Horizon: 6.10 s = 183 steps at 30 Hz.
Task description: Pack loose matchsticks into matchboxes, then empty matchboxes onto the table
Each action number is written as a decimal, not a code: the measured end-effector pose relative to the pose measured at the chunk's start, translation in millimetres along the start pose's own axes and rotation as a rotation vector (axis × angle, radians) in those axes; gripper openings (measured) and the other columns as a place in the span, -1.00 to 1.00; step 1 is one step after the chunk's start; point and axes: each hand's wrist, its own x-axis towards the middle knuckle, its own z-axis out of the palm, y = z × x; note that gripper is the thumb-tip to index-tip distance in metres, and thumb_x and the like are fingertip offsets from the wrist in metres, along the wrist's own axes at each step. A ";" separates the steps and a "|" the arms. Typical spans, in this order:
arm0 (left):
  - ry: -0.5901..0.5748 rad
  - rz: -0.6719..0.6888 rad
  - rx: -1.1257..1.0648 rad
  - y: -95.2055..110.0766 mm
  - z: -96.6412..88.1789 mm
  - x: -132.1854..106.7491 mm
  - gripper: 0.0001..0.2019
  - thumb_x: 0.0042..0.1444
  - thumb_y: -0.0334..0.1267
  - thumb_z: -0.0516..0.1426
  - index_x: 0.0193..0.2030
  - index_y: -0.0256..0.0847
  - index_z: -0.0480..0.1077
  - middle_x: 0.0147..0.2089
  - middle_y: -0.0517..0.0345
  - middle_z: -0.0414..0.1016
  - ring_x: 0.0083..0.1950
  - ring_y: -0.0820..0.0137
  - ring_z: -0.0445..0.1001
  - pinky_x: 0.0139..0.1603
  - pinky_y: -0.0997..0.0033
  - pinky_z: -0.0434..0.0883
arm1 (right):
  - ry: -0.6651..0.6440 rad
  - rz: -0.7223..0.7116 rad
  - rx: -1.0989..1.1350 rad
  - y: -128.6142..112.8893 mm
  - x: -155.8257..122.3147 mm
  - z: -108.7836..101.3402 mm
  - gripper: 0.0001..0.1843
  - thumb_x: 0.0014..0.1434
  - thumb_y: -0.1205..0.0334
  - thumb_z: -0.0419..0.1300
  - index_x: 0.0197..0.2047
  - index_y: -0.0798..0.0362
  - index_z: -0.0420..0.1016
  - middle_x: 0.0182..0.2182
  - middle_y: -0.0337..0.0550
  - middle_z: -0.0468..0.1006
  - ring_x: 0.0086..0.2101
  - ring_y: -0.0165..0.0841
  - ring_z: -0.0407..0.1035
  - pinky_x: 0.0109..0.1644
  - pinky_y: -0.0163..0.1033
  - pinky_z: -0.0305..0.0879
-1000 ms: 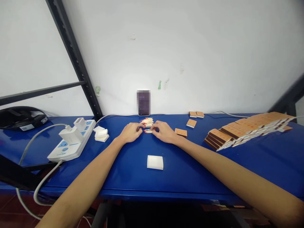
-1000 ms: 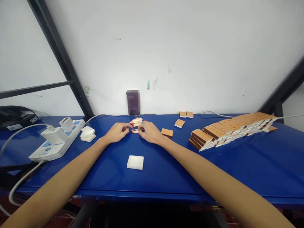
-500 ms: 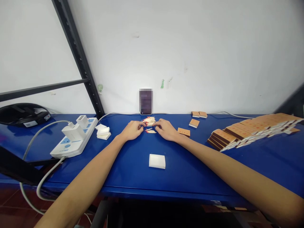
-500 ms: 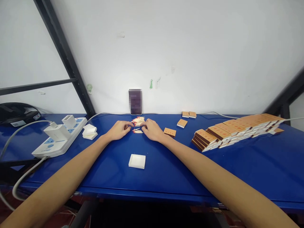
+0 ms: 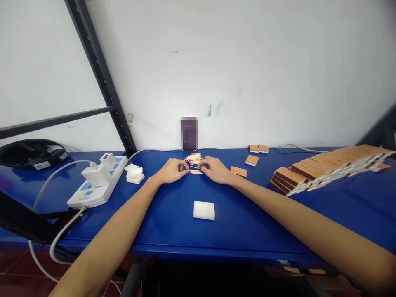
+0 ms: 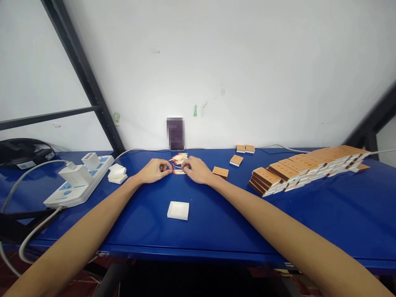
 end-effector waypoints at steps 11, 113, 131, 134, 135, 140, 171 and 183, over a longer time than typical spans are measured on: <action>-0.035 -0.037 0.053 4.1 1.7 0.9 -0.80 0.14 -0.19 0.03 -0.30 -0.20 0.45 -0.53 0.27 0.36 -0.50 0.46 0.29 -0.43 0.48 0.19 | -0.024 -0.029 0.009 1.1 0.5 0.2 -0.76 0.20 0.29 0.08 -0.20 0.01 0.59 -0.35 -0.18 0.37 -0.31 -0.39 0.29 -0.18 -0.30 0.13; -0.012 0.061 0.049 6.4 4.9 0.8 -0.73 0.13 -0.17 0.10 -0.17 -0.16 0.59 -0.44 0.18 0.44 -0.46 0.48 0.28 -0.41 0.49 0.18 | 0.004 0.063 0.221 -3.2 -0.9 -9.6 -0.80 0.04 0.23 0.23 -0.25 0.10 0.55 -0.47 -0.26 0.41 -0.46 -0.44 0.24 -0.34 -0.31 0.15; -0.012 -0.035 0.062 15.8 7.7 7.7 -0.78 0.12 -0.12 0.09 -0.26 -0.15 0.52 -0.54 0.26 0.34 -0.49 0.46 0.27 -0.45 0.49 0.11 | 0.009 -0.041 0.160 -5.4 -2.5 -5.3 -0.87 0.13 0.32 0.14 -0.33 0.10 0.53 -0.39 -0.19 0.48 -0.45 -0.44 0.27 -0.30 -0.30 0.18; -0.007 -0.029 0.024 13.5 7.1 8.0 -0.79 0.11 -0.13 0.10 -0.31 -0.20 0.50 -0.56 0.27 0.34 -0.52 0.48 0.26 -0.45 0.49 0.13 | 0.000 0.034 0.152 -4.6 1.6 -7.0 -0.78 0.10 0.43 0.09 -0.23 0.10 0.53 -0.41 -0.21 0.49 -0.45 -0.44 0.29 -0.30 -0.32 0.17; -0.010 -0.026 0.013 12.8 6.4 7.7 -0.79 0.10 -0.14 0.11 -0.33 -0.21 0.50 -0.58 0.28 0.32 -0.53 0.49 0.25 -0.46 0.49 0.13 | -0.010 0.040 0.131 -3.8 3.7 -7.2 -0.75 0.10 0.45 0.08 -0.21 0.10 0.54 -0.41 -0.21 0.49 -0.44 -0.44 0.29 -0.29 -0.32 0.16; -0.024 -0.049 -0.018 11.5 1.4 4.6 -0.79 0.07 -0.14 0.12 -0.36 -0.23 0.49 -0.60 0.30 0.29 -0.55 0.51 0.21 -0.47 0.48 0.13 | -0.020 -0.077 0.008 2.7 14.6 -2.2 -0.76 0.15 0.41 0.09 -0.17 0.10 0.54 -0.41 -0.18 0.48 -0.40 -0.41 0.27 -0.28 -0.31 0.11; 0.045 -0.114 -0.045 5.5 1.4 4.1 -0.71 0.16 -0.13 0.03 -0.18 -0.24 0.50 -0.52 0.23 0.41 -0.47 0.43 0.32 -0.39 0.45 0.22 | -0.063 0.002 0.126 5.2 22.4 -3.8 -0.78 0.15 0.21 0.09 -0.24 0.07 0.55 -0.49 -0.25 0.47 -0.46 -0.42 0.29 -0.36 -0.33 0.10; 0.058 -0.128 0.029 6.7 2.3 5.5 -0.72 0.15 -0.22 0.04 -0.11 -0.24 0.51 -0.55 0.23 0.43 -0.47 0.42 0.37 -0.35 0.45 0.25 | -0.003 -0.063 0.020 6.1 24.0 4.9 -0.81 0.14 0.34 0.08 -0.31 0.08 0.54 -0.56 -0.28 0.39 -0.51 -0.46 0.20 -0.38 -0.35 0.01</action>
